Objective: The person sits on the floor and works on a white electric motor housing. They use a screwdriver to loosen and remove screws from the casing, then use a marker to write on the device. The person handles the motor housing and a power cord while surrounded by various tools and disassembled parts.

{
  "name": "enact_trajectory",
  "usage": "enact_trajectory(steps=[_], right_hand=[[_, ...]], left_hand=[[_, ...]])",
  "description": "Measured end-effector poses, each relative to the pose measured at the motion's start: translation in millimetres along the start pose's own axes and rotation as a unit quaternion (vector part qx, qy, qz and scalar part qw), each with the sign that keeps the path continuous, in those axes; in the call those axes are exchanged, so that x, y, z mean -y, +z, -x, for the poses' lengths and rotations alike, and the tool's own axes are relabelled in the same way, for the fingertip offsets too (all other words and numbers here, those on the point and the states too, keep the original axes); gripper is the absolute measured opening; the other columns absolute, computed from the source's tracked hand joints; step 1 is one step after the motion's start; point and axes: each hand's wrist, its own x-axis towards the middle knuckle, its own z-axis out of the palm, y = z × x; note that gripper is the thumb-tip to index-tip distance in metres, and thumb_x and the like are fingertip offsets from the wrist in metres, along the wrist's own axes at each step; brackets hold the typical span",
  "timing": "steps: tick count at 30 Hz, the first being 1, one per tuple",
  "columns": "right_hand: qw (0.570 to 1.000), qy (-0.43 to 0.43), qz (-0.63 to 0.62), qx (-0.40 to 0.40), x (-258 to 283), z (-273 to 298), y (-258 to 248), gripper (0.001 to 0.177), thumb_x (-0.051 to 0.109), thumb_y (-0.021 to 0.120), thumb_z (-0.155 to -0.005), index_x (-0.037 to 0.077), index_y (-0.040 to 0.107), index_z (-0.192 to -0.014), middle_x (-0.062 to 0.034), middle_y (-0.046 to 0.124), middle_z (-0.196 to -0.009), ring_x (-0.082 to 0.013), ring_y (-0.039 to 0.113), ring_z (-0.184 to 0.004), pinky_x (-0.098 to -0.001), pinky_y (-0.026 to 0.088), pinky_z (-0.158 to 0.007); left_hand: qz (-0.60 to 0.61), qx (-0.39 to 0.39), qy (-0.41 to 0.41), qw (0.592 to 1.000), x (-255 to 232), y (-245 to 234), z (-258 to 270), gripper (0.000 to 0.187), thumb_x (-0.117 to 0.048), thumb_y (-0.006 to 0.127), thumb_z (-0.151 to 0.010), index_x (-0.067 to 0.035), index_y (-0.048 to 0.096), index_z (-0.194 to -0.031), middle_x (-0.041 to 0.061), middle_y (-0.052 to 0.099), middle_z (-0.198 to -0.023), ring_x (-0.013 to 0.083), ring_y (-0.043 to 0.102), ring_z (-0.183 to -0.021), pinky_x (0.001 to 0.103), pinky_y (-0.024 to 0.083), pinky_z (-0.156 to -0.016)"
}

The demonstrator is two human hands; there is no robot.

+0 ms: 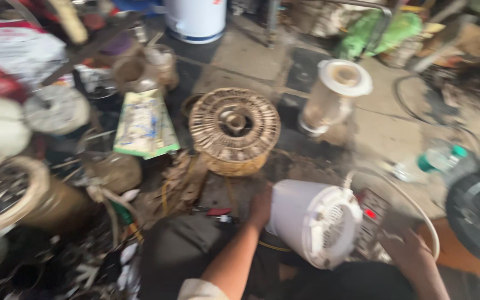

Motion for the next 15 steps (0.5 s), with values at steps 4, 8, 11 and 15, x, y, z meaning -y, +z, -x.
enact_trajectory(steps=[4, 8, 11, 15], right_hand=[[0.987, -0.030, 0.135, -0.078, 58.3, -2.6, -66.9, 0.052, 0.032, 0.072, -0.085, 0.005, 0.066, -0.128, -0.0211, 0.071, -0.116, -0.0390, 0.066, -0.114, -0.0472, 0.051, -0.099], [0.989, -0.079, 0.088, -0.087, 110.0, -20.4, -126.8, 0.053, 0.026, 0.069, -0.088, 0.001, 0.065, -0.135, -0.0250, 0.068, -0.120, -0.0413, 0.065, -0.113, -0.0484, 0.051, -0.094], [0.991, 0.022, 0.123, -0.039, 118.7, -50.9, -135.2, 0.056, 0.032, 0.076, -0.088, -0.002, 0.064, -0.130, -0.0266, 0.067, -0.117, -0.0412, 0.066, -0.109, -0.0477, 0.052, -0.093], [0.995, -0.055, 0.033, -0.071, 98.0, -55.2, -104.2, 0.065, 0.028, 0.077, -0.084, -0.002, 0.059, -0.138, -0.0250, 0.066, -0.123, -0.0384, 0.066, -0.113, -0.0448, 0.053, -0.093]], left_hand=[[0.029, 0.018, -0.100, 0.994, 5.1, 1.7, -3.5, 0.078, -0.066, 0.032, -0.100, -0.002, 0.070, -0.121, 0.034, 0.067, -0.111, 0.0497, 0.062, -0.115, 0.056, 0.046, -0.099], [0.082, 0.025, -0.168, 0.982, 5.1, -4.8, -0.6, 0.094, -0.078, 0.035, -0.093, 0.004, 0.070, -0.123, 0.035, 0.065, -0.126, 0.0460, 0.057, -0.131, 0.050, 0.042, -0.110], [0.099, 0.021, -0.179, 0.979, -5.0, -10.8, 3.7, 0.092, -0.077, 0.038, -0.092, 0.004, 0.071, -0.119, 0.034, 0.067, -0.123, 0.0457, 0.061, -0.127, 0.051, 0.044, -0.106], [0.105, 0.004, -0.164, 0.981, -11.1, -12.5, 6.7, 0.087, -0.073, 0.040, -0.095, 0.005, 0.073, -0.115, 0.034, 0.069, -0.118, 0.0457, 0.063, -0.121, 0.051, 0.046, -0.102]])
